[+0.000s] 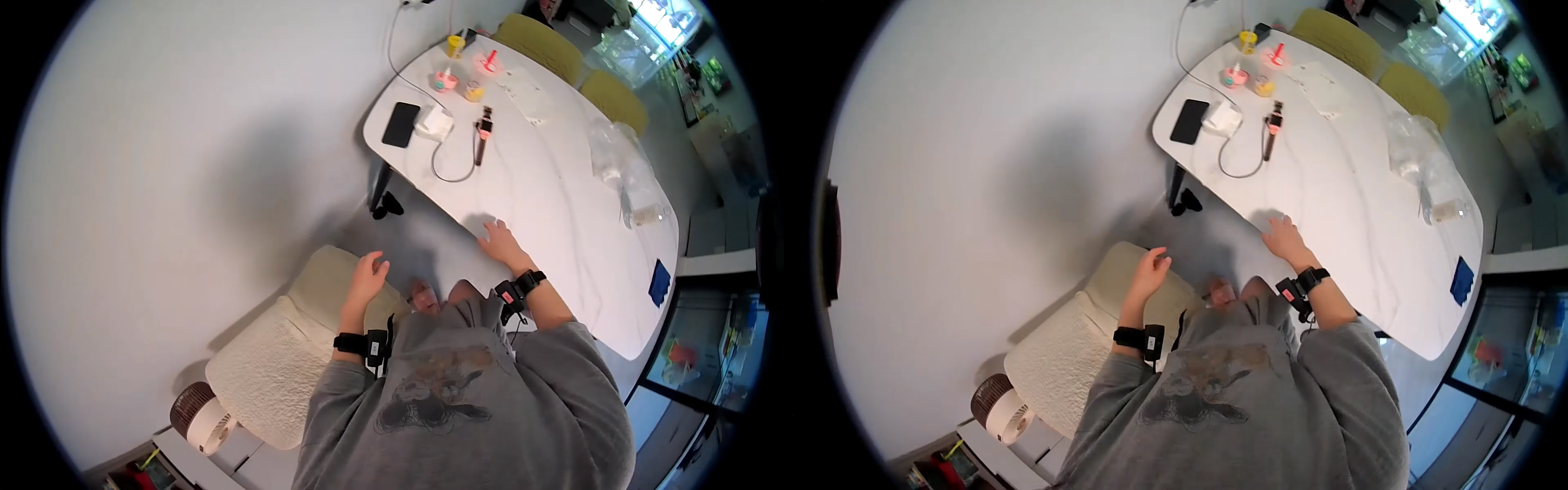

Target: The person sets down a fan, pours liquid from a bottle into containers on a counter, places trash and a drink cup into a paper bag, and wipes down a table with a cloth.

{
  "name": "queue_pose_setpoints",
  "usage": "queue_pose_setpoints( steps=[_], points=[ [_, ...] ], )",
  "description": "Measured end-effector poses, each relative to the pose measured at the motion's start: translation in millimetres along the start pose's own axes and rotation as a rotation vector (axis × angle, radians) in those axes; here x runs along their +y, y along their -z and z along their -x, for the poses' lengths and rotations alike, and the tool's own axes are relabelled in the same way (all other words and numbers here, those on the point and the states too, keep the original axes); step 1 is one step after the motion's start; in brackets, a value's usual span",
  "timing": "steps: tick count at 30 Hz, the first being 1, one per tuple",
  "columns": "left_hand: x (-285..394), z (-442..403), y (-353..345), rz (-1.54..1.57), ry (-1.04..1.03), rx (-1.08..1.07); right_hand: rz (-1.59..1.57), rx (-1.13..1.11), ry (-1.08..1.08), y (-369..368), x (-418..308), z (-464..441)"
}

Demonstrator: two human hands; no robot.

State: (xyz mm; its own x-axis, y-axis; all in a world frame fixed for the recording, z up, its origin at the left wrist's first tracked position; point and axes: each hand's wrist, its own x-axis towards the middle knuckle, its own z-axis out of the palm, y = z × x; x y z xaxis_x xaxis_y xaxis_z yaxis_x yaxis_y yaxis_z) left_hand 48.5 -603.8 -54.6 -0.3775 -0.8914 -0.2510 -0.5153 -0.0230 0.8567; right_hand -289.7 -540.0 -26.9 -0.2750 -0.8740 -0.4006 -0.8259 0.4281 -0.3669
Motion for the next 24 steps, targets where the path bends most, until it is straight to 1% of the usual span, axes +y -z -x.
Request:
queue_pose_setpoints(
  steps=[1, 3, 7, 9, 10, 12, 13, 15, 16, 18, 19, 20, 21, 24],
  points=[
    [-9, -4, 3, 0.042, 0.015, 0.034, 0.006, -0.001, 0.016, 8, -6, -6],
    [-20, -7, 11, 0.089, 0.034, 0.081, 0.144, -0.035, 0.048, 19, -17, -17],
    [-40, -9, 20, 0.219, 0.094, 0.19, 0.142, -0.07, 0.051, 20, -8, -63],
    [-47, -10, 14, 0.272, 0.113, 0.243, 0.03, -0.209, 0.126, 23, -3, -82],
    [-47, -13, 13, 0.246, 0.101, 0.247, 0.043, -0.205, 0.135, 26, -5, -82],
    [-44, -24, 10, 0.225, 0.077, 0.257, 0.021, -0.311, 0.111, 32, -7, -79],
    [-42, -29, 7, 0.202, 0.058, 0.255, 0.025, -0.304, 0.115, 31, -3, -81],
    [-40, -35, 3, 0.171, 0.038, 0.248, 0.018, -0.32, 0.229, 29, 3, -78],
    [-39, -40, 2, 0.164, 0.013, 0.246, 0.013, -0.312, 0.229, 30, 3, -75],
    [-29, -51, 5, 0.147, -0.026, 0.238, 0.089, -0.388, 0.242, 35, 0, -74],
    [-22, -49, 8, 0.139, 0.025, 0.209, 0.073, -0.379, 0.235, 34, 1, -78],
    [-14, -48, 11, 0.129, 0.081, 0.174, 0.068, -0.426, 0.207, 33, 3, -81],
    [-10, -50, 10, 0.114, 0.082, 0.151, 0.061, -0.478, 0.174, 31, 7, -81],
    [6, -57, 6, 0.075, 0.103, 0.055, 0.048, -0.514, 0.118, 42, -7, -74]
  ],
)
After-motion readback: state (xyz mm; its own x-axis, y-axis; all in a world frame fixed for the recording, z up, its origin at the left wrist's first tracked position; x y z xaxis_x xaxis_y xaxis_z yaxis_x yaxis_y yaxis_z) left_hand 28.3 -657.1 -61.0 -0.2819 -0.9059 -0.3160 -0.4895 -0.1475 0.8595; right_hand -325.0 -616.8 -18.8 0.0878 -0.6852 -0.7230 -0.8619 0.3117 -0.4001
